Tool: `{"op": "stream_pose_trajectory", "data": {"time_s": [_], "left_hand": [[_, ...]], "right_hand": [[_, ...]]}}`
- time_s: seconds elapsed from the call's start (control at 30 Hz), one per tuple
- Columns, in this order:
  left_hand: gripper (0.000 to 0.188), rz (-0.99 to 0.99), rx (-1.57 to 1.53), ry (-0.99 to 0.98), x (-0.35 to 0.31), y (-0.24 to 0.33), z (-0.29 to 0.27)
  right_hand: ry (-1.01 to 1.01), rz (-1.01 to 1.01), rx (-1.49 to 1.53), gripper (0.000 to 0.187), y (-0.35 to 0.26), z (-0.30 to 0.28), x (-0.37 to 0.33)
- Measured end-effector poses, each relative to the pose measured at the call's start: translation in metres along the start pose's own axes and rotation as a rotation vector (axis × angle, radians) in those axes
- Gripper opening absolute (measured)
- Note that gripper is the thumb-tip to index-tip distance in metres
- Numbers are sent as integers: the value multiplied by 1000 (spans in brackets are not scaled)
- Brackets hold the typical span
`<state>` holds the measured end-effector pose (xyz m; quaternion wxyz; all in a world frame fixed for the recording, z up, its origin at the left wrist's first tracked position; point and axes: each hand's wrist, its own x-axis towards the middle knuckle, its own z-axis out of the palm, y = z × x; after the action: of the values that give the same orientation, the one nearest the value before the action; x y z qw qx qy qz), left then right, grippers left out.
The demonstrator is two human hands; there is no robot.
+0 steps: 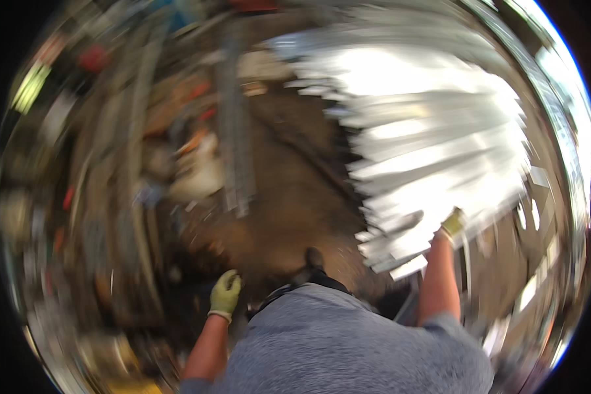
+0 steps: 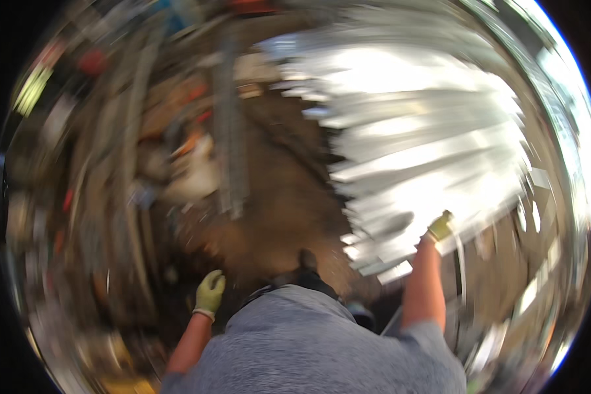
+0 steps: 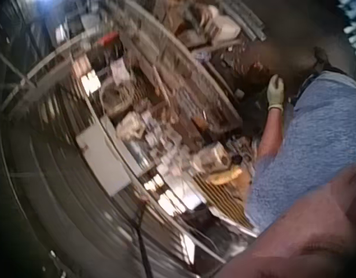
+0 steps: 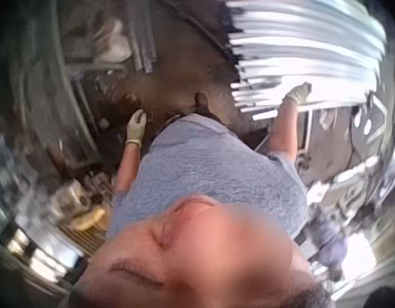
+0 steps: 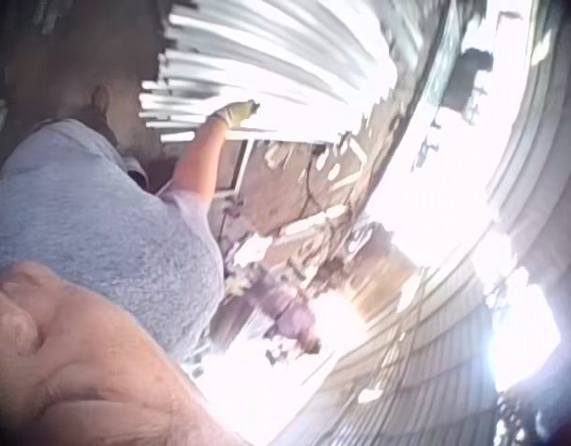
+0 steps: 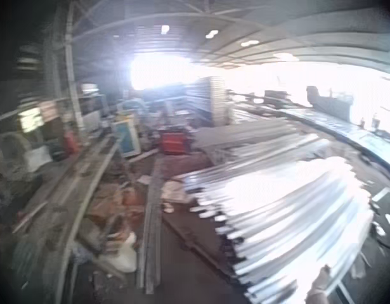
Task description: The person repeatedly picks up long metal profiles, positions them on a chop saw, and cuts them to length. After each cut, the person stacks the cut pieces on a nearby pile. The process is repeated multiple times throughout the clip.
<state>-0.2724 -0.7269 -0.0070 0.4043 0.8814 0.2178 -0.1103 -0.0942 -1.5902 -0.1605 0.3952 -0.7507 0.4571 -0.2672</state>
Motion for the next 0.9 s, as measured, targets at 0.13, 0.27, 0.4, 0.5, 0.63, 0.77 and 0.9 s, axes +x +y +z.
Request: {"op": "stream_pose_trajectory", "data": {"time_s": [0.13,0.27,0.4,0.5,0.63,0.77,0.9], "left_hand": [[45,-339,-144,187,-159,-102,-4],[40,-549,-100,458,-309,-146,31],[39,-958,-313,933,-443,-187,59],[32,-1187,-79,1255,-519,-255,43],[53,-1251,-35,1423,-596,-367,-23],[86,-1447,120,1084,-627,-470,-121],[90,-1549,119,778,-633,-544,-215]], "right_hand": [[-92,-435,417,43,-246,73,-41],[-515,-676,803,48,-456,163,-234],[-1107,-770,874,53,-526,197,-450],[-1330,-1185,724,50,-514,214,-595],[-1882,-983,655,49,-442,200,-780],[-2125,-1183,365,49,-388,159,-909],[-2201,-1537,107,45,-369,129,-987]]}}
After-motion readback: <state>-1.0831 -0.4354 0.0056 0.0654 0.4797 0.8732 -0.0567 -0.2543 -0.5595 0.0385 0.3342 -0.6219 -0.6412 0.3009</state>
